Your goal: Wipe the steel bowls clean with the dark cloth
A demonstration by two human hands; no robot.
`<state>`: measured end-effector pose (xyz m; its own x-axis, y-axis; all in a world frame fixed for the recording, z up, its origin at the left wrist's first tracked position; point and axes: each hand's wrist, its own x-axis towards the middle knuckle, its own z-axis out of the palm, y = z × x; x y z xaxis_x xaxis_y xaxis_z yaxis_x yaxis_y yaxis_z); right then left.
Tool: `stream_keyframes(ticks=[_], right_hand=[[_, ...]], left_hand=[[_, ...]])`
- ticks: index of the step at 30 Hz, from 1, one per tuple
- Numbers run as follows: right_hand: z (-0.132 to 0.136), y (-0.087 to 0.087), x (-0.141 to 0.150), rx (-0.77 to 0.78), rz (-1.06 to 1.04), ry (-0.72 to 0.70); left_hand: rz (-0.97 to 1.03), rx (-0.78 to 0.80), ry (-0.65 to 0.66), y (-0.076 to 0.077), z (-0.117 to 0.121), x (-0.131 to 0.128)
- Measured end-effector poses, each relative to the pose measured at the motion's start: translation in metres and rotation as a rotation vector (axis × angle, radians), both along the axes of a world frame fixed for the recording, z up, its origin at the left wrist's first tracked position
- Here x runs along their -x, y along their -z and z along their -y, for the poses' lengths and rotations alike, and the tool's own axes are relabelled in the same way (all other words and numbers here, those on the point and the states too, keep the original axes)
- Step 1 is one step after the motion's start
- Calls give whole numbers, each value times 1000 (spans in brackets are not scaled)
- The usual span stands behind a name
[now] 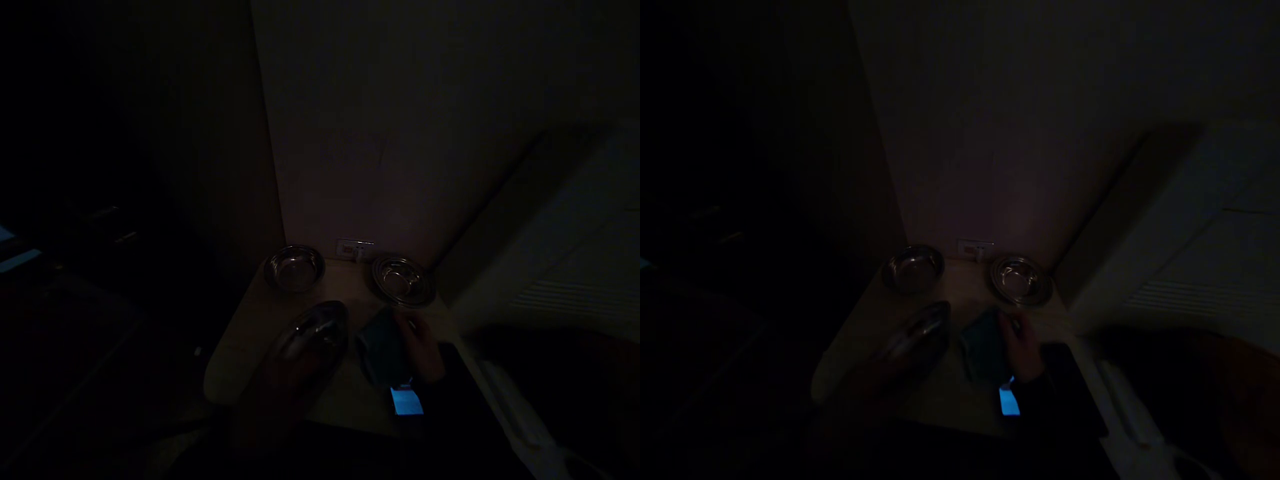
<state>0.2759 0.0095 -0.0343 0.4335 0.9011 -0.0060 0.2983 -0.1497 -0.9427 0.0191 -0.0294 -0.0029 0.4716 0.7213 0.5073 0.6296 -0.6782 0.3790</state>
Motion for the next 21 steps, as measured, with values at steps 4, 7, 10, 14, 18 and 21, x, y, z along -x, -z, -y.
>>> stream_keyframes(ticks=[4,7,10,14,18,21], right_hand=[[6,11,4,76,-47,75],[15,14,19,111,-138,39],[20,12,31,106,-193,-40],[25,9,35,61,-162,-17],[30,4,36,27,-112,107],[33,2,37,23,-105,197]], left_hand=[[-129,-352,-24,19,8,-9],[-171,-405,-33,22,13,-15],[-150,-432,37,21,14,-18],[-93,-486,50,26,15,-16],[-77,-407,-213,42,26,-10],[38,-288,-317,59,32,-1]])
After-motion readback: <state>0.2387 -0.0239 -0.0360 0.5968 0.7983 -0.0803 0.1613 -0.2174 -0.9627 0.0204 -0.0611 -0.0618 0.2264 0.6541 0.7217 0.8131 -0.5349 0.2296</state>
